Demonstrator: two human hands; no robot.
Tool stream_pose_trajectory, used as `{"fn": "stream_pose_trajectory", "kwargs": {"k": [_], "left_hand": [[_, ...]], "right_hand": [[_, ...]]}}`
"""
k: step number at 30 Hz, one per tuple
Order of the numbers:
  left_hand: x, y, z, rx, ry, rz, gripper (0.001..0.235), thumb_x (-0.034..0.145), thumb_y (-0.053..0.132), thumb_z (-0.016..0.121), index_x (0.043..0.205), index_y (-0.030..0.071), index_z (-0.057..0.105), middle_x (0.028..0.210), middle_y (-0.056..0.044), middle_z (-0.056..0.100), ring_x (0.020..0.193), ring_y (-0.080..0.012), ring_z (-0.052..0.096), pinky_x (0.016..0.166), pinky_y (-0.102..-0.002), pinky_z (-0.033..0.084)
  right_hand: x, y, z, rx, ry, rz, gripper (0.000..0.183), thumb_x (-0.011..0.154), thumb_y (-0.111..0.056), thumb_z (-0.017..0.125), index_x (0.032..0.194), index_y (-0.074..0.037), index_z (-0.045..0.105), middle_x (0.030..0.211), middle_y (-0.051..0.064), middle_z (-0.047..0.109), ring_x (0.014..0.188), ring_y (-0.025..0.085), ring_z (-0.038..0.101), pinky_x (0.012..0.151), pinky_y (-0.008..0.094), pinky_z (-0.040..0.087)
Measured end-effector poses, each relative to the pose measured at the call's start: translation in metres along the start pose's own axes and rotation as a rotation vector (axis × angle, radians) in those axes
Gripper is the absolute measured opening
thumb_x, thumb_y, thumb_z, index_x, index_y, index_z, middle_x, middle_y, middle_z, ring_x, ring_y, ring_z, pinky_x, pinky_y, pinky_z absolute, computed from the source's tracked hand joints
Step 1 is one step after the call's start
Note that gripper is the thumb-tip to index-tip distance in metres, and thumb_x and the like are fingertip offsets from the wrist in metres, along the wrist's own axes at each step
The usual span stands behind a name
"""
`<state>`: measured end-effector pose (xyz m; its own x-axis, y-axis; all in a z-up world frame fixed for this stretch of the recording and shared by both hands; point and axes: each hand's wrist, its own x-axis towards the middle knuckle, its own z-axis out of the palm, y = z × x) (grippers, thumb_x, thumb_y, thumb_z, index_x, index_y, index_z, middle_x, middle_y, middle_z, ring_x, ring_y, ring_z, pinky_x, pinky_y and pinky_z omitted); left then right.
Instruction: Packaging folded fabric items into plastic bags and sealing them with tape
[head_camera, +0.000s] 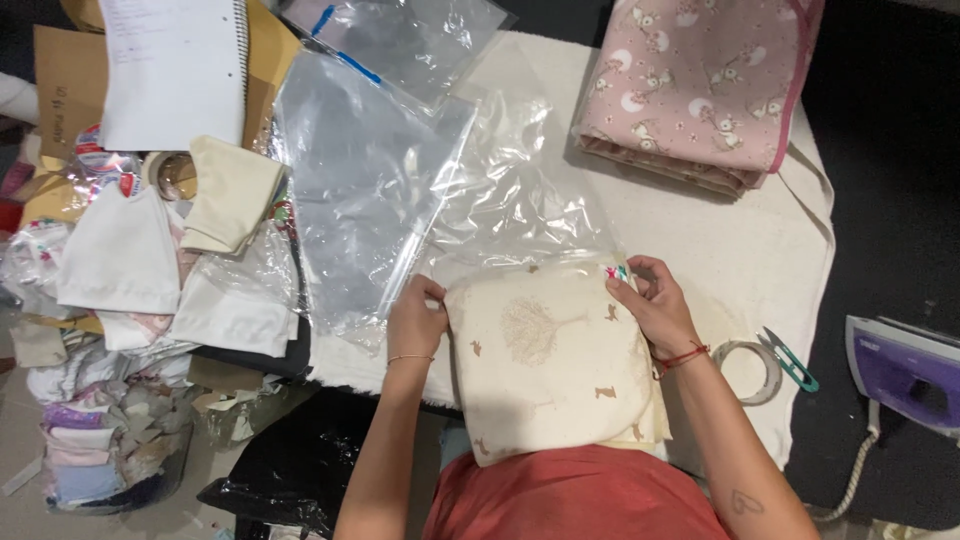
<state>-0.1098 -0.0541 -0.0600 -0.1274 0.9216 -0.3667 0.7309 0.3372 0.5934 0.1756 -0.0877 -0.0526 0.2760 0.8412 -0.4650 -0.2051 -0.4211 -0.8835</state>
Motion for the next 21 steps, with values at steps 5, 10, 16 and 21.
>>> {"fn": "stream_pose_trajectory", "kwargs": {"k": [5, 10, 16, 21], "left_hand": [[-0.035, 0.040, -0.030, 0.008, -0.076, -0.067, 0.011, 0.070, 0.009, 0.057, 0.080, 0.012, 0.052, 0.083, -0.008, 0.061, 0.080, -0.0294, 0.060, 0.071, -0.040, 0.046], [-0.039, 0.019, -0.003, 0.125, 0.354, 0.298, 0.014, 0.078, 0.006, 0.055, 0.087, 0.016, 0.053, 0.083, 0.002, 0.058, 0.081, -0.0147, 0.059, 0.068, -0.027, 0.048], [-0.042, 0.000, 0.016, -0.397, 0.401, 0.337, 0.008, 0.082, 0.003, 0.054, 0.084, 0.010, 0.056, 0.073, -0.001, 0.057, 0.067, -0.0138, 0.057, 0.062, -0.027, 0.050], [-0.052, -0.011, 0.019, -0.357, 0.420, 0.582, 0.013, 0.074, -0.001, 0.061, 0.069, 0.010, 0.056, 0.071, 0.001, 0.056, 0.070, -0.0159, 0.059, 0.063, -0.025, 0.050]], "right_hand": [[-0.012, -0.009, 0.000, -0.010, -0.005, -0.004, 0.041, 0.074, -0.011, 0.067, 0.105, -0.004, 0.042, 0.078, 0.008, 0.056, 0.057, 0.012, 0.056, 0.047, 0.023, 0.050], [0.011, 0.023, -0.014, -0.060, 0.021, -0.112, 0.042, 0.074, -0.011, 0.067, 0.106, -0.006, 0.041, 0.080, 0.006, 0.055, 0.062, 0.009, 0.054, 0.052, 0.020, 0.049], [0.010, 0.014, -0.007, -0.139, 0.028, -0.166, 0.044, 0.073, -0.012, 0.070, 0.105, -0.004, 0.041, 0.076, 0.006, 0.055, 0.059, 0.010, 0.052, 0.049, 0.021, 0.046], [0.014, 0.018, -0.009, -0.176, 0.019, -0.162, 0.042, 0.074, -0.014, 0.069, 0.104, -0.004, 0.043, 0.071, 0.004, 0.055, 0.056, 0.007, 0.049, 0.048, 0.019, 0.043]]}}
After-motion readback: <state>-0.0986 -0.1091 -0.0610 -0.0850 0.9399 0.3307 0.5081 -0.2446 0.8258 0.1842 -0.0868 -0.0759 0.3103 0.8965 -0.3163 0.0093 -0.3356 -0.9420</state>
